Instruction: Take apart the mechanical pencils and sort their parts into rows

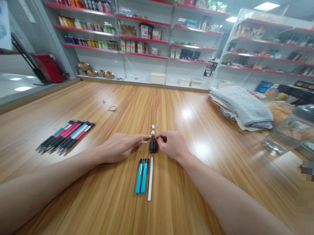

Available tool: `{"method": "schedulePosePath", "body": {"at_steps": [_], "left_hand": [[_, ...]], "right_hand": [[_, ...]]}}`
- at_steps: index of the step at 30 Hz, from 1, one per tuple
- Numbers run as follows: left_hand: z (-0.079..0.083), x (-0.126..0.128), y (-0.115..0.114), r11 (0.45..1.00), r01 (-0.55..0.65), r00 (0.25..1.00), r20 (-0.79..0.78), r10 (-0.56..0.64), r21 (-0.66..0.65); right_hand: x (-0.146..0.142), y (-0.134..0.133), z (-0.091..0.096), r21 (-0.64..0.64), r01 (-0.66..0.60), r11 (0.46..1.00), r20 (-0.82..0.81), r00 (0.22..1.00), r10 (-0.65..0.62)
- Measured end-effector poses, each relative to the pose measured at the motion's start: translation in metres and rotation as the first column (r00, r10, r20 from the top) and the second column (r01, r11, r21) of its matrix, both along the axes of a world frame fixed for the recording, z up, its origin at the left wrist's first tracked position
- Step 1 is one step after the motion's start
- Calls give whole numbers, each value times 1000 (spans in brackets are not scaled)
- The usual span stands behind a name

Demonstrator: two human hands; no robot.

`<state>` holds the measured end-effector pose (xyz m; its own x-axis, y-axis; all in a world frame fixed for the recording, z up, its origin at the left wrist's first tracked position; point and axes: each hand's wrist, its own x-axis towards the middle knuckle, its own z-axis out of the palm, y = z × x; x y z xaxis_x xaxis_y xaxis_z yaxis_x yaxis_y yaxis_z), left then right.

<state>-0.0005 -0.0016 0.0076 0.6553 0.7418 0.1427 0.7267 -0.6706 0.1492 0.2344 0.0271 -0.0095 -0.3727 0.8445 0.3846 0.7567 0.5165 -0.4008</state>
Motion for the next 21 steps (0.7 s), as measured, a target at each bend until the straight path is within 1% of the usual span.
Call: {"method": "schedulePosePath", "body": {"at_steps": [14, 21], "left_hand": [[1, 1, 0, 1000, -14, 1000, -17, 14, 10], [1, 2, 0, 1000, -12, 1000, -8, 12, -8]], "right_hand": [[-1, -2, 3, -5, -6, 1000, 1, 1000, 6], [-1, -2, 3, -8, -8, 1000, 4, 1000, 8]]}}
